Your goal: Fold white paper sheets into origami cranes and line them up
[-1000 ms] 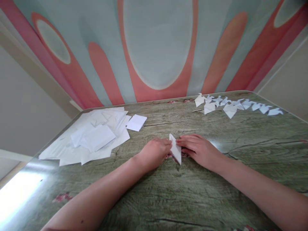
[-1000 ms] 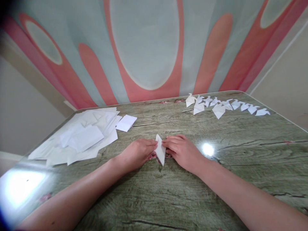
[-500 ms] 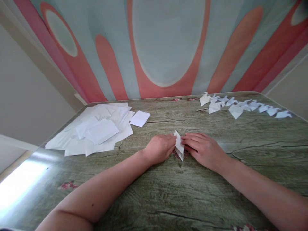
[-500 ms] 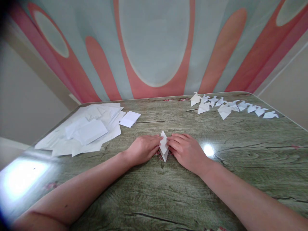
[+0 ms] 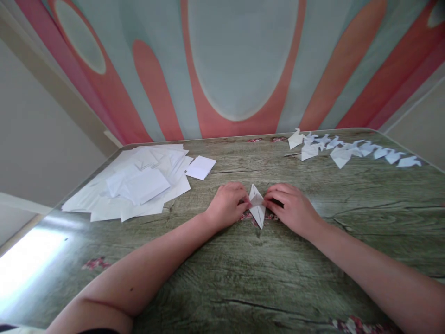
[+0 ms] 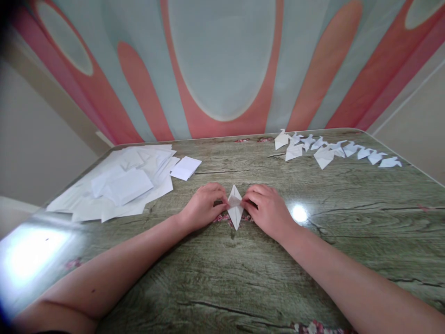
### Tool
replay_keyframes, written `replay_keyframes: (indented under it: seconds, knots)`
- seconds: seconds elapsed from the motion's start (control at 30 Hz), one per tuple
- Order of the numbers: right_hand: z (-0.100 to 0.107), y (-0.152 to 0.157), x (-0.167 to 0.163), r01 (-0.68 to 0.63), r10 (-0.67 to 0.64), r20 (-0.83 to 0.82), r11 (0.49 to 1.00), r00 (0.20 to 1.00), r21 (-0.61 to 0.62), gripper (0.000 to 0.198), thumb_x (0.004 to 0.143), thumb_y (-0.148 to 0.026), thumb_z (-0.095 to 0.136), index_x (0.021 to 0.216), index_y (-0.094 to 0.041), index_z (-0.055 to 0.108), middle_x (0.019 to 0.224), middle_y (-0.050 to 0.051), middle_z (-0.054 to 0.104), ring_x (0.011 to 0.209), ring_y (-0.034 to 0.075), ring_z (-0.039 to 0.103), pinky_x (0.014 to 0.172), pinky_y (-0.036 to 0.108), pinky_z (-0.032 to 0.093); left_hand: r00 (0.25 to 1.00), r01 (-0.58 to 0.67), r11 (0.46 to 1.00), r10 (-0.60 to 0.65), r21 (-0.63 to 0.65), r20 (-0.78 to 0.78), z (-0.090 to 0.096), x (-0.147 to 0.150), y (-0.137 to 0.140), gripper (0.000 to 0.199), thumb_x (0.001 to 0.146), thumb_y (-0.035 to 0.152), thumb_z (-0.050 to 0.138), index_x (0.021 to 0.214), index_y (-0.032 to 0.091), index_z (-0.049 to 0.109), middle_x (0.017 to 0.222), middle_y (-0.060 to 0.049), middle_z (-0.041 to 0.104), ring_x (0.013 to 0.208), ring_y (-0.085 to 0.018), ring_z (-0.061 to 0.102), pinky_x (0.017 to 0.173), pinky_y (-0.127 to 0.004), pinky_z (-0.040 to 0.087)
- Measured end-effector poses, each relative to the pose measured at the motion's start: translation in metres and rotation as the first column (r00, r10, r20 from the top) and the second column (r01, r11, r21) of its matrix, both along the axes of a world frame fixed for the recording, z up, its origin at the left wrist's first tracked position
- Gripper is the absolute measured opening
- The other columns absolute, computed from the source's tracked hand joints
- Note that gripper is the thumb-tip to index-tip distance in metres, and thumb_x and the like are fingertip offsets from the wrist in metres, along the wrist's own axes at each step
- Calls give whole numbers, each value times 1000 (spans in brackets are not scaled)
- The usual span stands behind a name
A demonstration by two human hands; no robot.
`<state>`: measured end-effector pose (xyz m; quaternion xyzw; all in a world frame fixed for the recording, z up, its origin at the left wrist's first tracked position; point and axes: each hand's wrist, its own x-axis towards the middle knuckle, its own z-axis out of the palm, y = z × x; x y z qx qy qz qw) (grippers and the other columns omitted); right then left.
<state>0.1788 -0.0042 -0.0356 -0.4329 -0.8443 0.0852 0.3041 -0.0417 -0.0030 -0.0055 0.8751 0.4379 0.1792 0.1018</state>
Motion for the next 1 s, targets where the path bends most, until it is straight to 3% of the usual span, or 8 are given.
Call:
replay_keyframes:
  seconds: [0.2, 0.47, 0.73, 1.0]
  knots:
    - [-1, 1, -2, 52, -52, 5, 998, 999, -41, 14, 88, -28, 60, 80, -20, 68, 95, 6, 65, 92, 23, 58, 84, 39, 44, 996, -74, 997, 74, 3, -45, -3, 3, 0, 13, 87, 29, 60, 84, 18, 66, 94, -5, 64, 94, -22, 57, 82, -34, 44]
    - [-2, 5, 0, 33, -38, -53, 995, 998, -96, 11, 86, -27, 63, 80, -20, 69, 95, 5, 66, 92, 22, 59, 85, 38, 44, 998, 70, 997, -70, 33, -5, -4, 1, 6, 12, 89, 26, 58, 84, 17, 64, 86, -4, 65, 87, -19, 59, 77, -30, 44]
    - [0, 3, -2, 81, -80, 19, 992, 997, -98, 11, 87, -26, 61, 79, -19, 66, 96, 5, 65, 93, 22, 57, 86, 38, 43, 999, -32, 999, 32, 26, 8, -9, 3, 8, 18, 88, 30, 58, 76, 18, 64, 81, -4, 65, 82, -19, 59, 76, -29, 43]
    - [2, 1, -7, 131, -122, 152, 990, 981, -52, 12, 90, -25, 57, 84, -18, 64, 101, 7, 63, 97, 24, 55, 84, 39, 41, 991, -94, 995, 98, 43, -95, -5, 9, 3, 20, 90, 30, 53, 78, 18, 63, 87, -6, 64, 87, -21, 58, 76, -32, 42]
